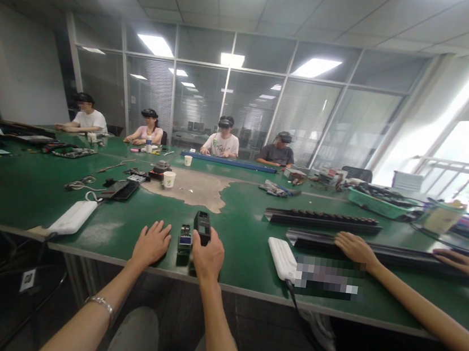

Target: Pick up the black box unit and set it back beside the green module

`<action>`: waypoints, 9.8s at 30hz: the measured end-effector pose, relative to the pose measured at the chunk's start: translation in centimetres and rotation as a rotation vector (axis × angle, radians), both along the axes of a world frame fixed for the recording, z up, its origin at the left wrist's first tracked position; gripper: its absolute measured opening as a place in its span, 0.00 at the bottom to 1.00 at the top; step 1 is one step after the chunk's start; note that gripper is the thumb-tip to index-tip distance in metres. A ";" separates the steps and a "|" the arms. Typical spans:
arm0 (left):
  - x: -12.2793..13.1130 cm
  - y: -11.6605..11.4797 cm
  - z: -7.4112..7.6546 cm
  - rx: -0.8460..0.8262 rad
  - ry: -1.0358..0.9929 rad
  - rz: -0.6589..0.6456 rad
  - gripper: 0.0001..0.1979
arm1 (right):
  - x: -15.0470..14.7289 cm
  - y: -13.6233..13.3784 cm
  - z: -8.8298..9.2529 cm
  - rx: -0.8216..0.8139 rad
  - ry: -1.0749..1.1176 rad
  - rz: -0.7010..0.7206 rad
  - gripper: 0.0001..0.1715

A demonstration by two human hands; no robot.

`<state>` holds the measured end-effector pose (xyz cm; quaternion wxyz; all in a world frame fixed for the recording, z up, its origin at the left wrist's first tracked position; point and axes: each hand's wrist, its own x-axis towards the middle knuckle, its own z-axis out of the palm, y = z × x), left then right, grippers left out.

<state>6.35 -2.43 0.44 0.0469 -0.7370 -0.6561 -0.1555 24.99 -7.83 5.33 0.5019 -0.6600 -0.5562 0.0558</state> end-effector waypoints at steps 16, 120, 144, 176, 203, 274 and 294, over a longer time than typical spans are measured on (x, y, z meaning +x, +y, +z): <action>-0.1 -0.2 0.2 0.010 -0.010 -0.009 0.25 | -5.0 -0.4 0.6 -0.115 -0.257 -0.047 0.21; -0.1 -0.1 0.3 -0.027 -0.016 0.002 0.26 | 0.3 0.7 -4.7 -0.063 -0.273 -0.093 0.30; 0.1 0.1 0.1 -0.020 0.001 0.010 0.26 | 0.4 0.0 -4.2 -0.083 -0.300 -0.051 0.27; -0.1 -0.4 0.7 -0.007 -0.032 0.000 0.26 | -5.6 -0.6 -0.5 -0.032 -0.273 0.027 0.17; -0.2 -0.5 0.9 -0.031 -0.024 0.000 0.25 | -5.9 -0.5 -3.7 -0.036 -0.204 0.001 0.25; 0.0 -0.4 0.8 -0.038 -0.014 0.011 0.26 | 0.1 0.4 -5.1 -0.005 -0.185 -0.100 0.45; -0.1 -0.2 0.5 -0.028 -0.030 0.003 0.26 | -0.5 0.5 -1.4 -0.080 -0.059 -0.071 0.29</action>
